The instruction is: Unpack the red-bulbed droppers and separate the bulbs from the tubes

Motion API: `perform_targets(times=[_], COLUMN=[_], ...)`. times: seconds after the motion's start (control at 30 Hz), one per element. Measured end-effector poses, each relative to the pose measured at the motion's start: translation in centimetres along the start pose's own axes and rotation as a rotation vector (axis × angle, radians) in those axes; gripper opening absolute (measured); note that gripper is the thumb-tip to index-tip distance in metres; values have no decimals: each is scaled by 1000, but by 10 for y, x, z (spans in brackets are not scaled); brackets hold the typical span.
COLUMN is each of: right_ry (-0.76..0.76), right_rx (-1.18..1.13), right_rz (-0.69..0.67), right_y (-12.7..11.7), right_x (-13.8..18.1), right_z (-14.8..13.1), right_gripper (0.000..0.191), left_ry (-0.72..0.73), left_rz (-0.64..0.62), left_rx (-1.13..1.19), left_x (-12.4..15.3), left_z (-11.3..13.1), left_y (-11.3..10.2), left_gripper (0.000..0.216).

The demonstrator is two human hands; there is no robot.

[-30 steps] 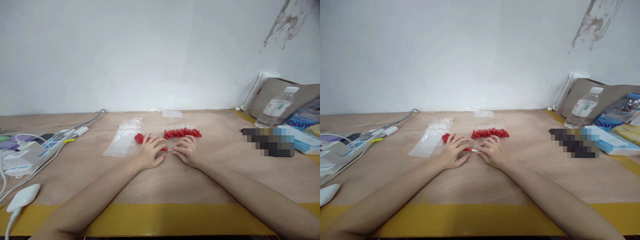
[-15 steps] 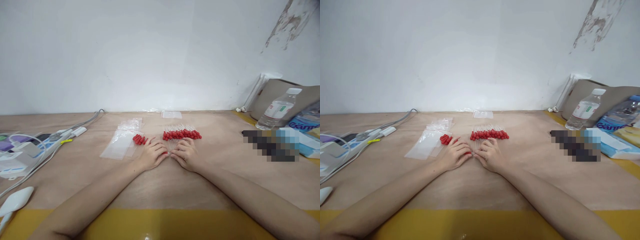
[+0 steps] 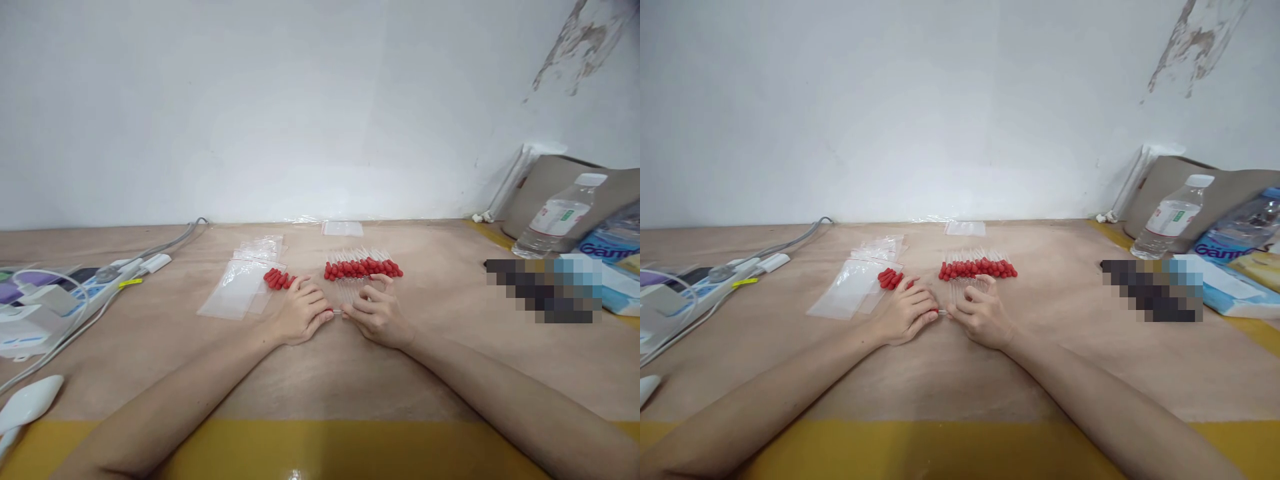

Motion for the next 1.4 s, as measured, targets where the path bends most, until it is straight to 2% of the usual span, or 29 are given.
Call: perform_targets(times=[0.3, 0.5, 0.57, 0.67, 0.83, 0.9, 0.97, 1.07, 1.23, 1.4], right_ry=[-114, -61, 29, 198, 363, 410, 397, 306, 207, 227], right_rx=[64, 56, 64, 50, -80, -122, -119, -21, 94, 52], right_rz=[80, 73, 107, 144, -1, -35, -50, -38, -46, -106], right_y=[-14, -18, -19, -18, -2, 1, 3, 7, 21, 25], right_x=[7, 12, 14, 13, 0, -6, -12, -22, -33, -33], right_z=[-4, 6, 17, 31, 29, 25, 19, 9, -3, -6], right_gripper=[29, 29, 25, 19, 28, 21, 13, 12, 13, 20], left_ry=[13, 8, -63, -246, -518, -655, -776, -845, -877, -886], left_rz=[-37, -22, 20, 137, 319, 328, 296, 259, 210, 189], left_rx=[48, 41, 47, 113, 179, 185, 226, 267, 277, 262], left_x=[2, 10, 15, 22, 25, 28, 33, 40, 51, 55], left_z=[2, -4, -15, -41, -95, -120, -142, -161, -175, -181], left_y=[-1, 0, -3, -14, -37, -40, -37, -30, -14, -5], left_gripper=[28, 27, 28, 29, 24, 25, 27, 30, 31, 31])
Point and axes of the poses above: each hand's wrist, its own x-axis away from the middle knuckle, its own y-axis out of the palm, z = x × y, the point moved 6 cm from there along -x, towards the middle knuckle, and after that the axes turned 4 degrees about -z, right-handed, at the moved point
